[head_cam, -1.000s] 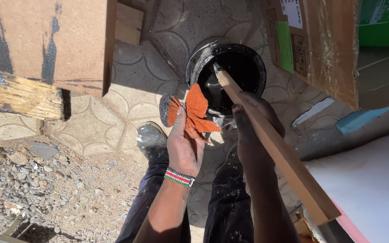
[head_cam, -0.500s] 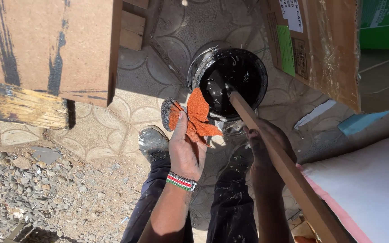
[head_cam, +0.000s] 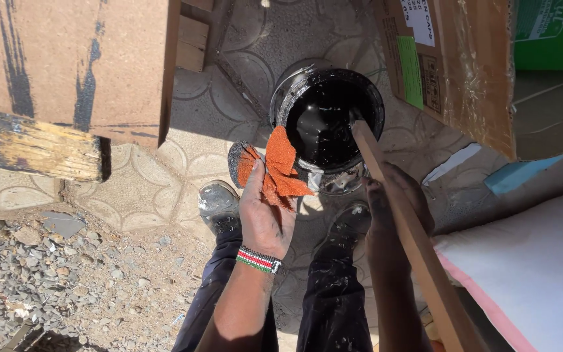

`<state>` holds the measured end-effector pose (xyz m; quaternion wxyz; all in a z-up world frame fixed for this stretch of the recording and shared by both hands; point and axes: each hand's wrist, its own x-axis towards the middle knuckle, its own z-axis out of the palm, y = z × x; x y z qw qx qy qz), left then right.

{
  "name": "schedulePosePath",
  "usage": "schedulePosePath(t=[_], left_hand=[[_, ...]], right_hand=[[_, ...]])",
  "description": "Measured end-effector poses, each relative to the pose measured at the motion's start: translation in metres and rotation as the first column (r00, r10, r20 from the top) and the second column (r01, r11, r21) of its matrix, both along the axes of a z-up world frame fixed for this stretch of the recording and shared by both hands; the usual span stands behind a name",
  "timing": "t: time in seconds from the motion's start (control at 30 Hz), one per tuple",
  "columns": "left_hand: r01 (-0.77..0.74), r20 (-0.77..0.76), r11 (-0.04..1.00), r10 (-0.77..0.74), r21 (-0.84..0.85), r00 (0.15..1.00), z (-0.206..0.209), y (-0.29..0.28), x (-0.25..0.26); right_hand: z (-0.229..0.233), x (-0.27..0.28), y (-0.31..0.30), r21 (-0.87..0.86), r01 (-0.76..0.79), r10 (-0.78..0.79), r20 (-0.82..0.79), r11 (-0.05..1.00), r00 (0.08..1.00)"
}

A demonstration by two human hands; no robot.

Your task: Mixing paint by pouring liquid from a bottle into a bucket and stirring it with a wooden stick

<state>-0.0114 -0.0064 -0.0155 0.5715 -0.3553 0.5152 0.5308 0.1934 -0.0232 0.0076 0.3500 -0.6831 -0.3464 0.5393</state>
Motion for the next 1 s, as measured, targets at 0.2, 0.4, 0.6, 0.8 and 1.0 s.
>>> schedulePosePath(t=[0.2, 0.4, 0.6, 0.8, 1.0], left_hand=[[0.002, -0.002, 1.000, -0.002, -0.017, 1.000, -0.011, -0.010, 0.000], [-0.117, -0.098, 0.993, 0.117, -0.002, 0.988, 0.010, -0.005, -0.004], [-0.181, -0.083, 0.983, 0.178, -0.029, 0.980, 0.017, -0.018, -0.005], [-0.092, -0.025, 0.995, 0.091, -0.035, 0.995, 0.023, -0.035, 0.005], [-0.014, 0.251, 1.000, 0.010, 0.014, 0.968, 0.012, -0.067, 0.011]], right_hand=[[0.018, -0.006, 0.010, -0.052, -0.001, 0.000, -0.015, 0.999, 1.000], [0.019, 0.018, -0.005, -0.104, -0.425, 0.432, 0.063, 0.899, 0.900], [-0.004, 0.037, -0.032, -0.312, -0.303, 0.071, -0.582, 0.901, 0.810], [0.037, 0.011, -0.015, -0.448, -0.160, 0.118, -0.120, 0.880, 0.986], [0.074, 0.035, -0.032, -0.654, -0.138, 0.125, -0.067, 0.744, 0.990]])
